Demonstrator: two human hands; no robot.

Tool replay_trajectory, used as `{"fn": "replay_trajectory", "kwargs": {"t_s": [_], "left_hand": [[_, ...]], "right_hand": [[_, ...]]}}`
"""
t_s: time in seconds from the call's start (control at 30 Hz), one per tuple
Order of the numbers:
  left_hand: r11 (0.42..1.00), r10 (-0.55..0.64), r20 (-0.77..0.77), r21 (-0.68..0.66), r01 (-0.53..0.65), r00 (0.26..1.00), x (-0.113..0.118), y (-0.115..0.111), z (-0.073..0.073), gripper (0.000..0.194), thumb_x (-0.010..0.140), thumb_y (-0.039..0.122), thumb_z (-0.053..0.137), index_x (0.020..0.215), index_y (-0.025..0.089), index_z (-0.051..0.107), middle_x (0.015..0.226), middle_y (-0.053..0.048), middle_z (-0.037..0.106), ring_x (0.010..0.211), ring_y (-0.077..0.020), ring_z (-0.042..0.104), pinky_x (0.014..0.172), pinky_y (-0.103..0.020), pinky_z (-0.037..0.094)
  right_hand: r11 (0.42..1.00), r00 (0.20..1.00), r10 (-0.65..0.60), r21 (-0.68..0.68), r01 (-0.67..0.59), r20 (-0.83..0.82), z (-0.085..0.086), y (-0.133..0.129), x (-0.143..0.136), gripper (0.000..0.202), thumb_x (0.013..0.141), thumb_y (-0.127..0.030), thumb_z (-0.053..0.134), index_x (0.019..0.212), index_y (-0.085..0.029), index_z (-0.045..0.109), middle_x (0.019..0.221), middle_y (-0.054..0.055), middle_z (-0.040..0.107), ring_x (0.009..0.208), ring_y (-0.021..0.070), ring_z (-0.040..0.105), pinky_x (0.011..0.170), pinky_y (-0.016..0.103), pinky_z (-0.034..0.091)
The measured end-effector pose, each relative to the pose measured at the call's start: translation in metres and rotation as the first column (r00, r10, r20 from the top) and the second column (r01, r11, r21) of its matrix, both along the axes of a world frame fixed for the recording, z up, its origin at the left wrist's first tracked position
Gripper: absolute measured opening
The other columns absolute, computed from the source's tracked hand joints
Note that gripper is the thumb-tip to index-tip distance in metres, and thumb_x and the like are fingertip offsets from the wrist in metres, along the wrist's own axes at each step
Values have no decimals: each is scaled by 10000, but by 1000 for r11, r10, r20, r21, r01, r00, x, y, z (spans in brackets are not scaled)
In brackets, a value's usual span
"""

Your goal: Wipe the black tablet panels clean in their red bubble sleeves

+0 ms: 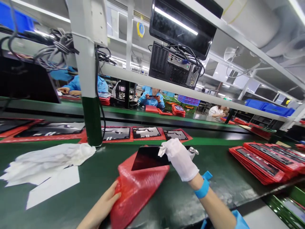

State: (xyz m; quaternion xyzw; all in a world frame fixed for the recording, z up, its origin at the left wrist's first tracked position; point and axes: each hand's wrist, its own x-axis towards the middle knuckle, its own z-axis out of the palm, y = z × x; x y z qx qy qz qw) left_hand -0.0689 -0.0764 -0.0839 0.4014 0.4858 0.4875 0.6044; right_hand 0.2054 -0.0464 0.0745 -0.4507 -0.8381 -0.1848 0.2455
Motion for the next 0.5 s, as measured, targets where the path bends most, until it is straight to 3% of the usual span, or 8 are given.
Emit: {"fn": "replay_trajectory", "kwargs": {"t_s": [0.1,0.2,0.27,0.33,0.4,0.43,0.5], "left_hand": [[999,-45,-31,-2,45,998,-10,-9,-1,537,543,371,815,1053,235,719,1312,-74,672,1373,-340,442,1201,-437,186],[997,14,103,-79,-6,995,-2,-19,3,562,628,307,771,1176,244,663,1285,-61,692,1339,-310,491,1155,-416,308],[978,114,256,-200,-63,960,9,-27,8,634,657,261,745,1273,254,592,1237,-62,718,1274,-309,560,1079,-421,421],[947,179,386,-317,-53,905,20,-32,14,662,712,305,718,1344,244,532,1214,-83,726,1204,-315,616,1003,-434,493],[925,214,398,-377,-54,892,26,-34,18,664,757,400,699,1372,235,513,1229,-107,715,1169,-318,639,978,-438,512],[925,216,366,-373,-70,905,27,-34,18,690,760,420,701,1394,242,494,1262,-112,697,1176,-317,635,987,-439,505],[939,234,270,-312,-145,934,28,-31,14,784,723,367,741,1441,277,437,1349,-98,644,1213,-308,610,1022,-427,478]], "right_hand": [[972,995,-95,215,98,-25,1,-17,-8,297,952,-66,375,947,-160,658,836,67,656,786,188,594,729,306,495],[937,997,-72,343,68,1,-16,-38,-18,321,967,-61,338,1040,-113,647,818,78,659,752,184,586,691,308,491],[925,999,-19,380,8,26,-47,-56,-27,328,968,-63,338,1155,-65,607,822,85,675,726,177,593,657,300,488],[911,1000,4,412,-5,3,-90,-75,-38,345,963,-93,369,1243,-32,561,799,91,689,687,181,603,601,300,479],[900,999,0,435,15,-34,-134,-95,-48,350,940,-132,439,1256,-80,580,757,76,702,614,186,605,512,300,454],[923,997,-11,383,40,-77,-152,-104,-51,327,923,-151,488,1222,-147,619,741,54,706,577,182,602,474,296,441],[983,977,-65,158,98,-206,-175,-116,-55,241,889,-209,584,1090,-294,687,743,8,708,552,173,606,446,283,448]]}}
